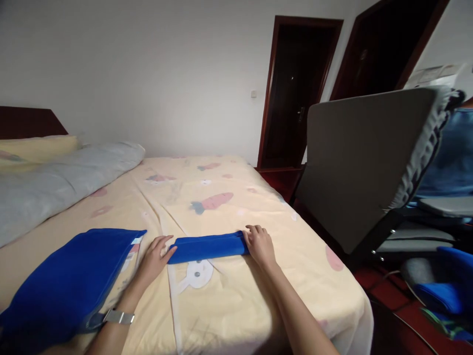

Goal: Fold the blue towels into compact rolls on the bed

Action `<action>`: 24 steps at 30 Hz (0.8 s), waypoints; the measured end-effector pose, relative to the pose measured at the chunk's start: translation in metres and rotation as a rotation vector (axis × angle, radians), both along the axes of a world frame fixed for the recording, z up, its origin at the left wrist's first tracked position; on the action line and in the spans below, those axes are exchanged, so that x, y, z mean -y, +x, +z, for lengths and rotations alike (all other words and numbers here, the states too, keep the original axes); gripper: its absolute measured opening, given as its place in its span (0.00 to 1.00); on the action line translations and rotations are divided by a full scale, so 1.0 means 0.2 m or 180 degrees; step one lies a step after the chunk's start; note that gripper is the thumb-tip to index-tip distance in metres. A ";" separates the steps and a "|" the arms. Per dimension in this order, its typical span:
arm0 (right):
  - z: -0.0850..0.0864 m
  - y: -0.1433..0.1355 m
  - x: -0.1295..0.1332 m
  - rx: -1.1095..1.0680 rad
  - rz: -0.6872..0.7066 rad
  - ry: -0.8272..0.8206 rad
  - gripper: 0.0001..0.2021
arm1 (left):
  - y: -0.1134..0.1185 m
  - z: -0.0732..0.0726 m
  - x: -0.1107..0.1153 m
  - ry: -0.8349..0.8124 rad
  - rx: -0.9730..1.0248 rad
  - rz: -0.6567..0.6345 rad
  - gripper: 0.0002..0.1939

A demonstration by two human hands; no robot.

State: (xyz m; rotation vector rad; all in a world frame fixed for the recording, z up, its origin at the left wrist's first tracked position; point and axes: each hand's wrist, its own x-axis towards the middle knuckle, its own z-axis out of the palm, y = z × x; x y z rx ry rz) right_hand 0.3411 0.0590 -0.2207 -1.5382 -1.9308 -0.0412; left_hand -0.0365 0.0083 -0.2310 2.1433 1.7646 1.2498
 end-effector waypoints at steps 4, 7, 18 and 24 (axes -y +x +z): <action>0.02 -0.11 0.10 0.0360 0.1234 0.0404 0.19 | 0.17 0.07 0.07 0.0436 -0.1075 -0.0366 0.18; -0.02 -0.26 0.17 0.0735 0.1935 0.0358 0.23 | 0.33 0.06 0.10 0.0484 -0.1835 -0.0850 0.25; -0.07 -0.14 0.06 0.0278 0.1877 -0.0002 0.19 | 0.08 0.00 0.04 -0.0316 -0.1327 -0.1003 0.25; -0.08 0.13 0.07 0.0040 0.1566 -0.0564 0.22 | 0.00 0.00 0.09 -0.0793 -0.0756 -0.1041 0.25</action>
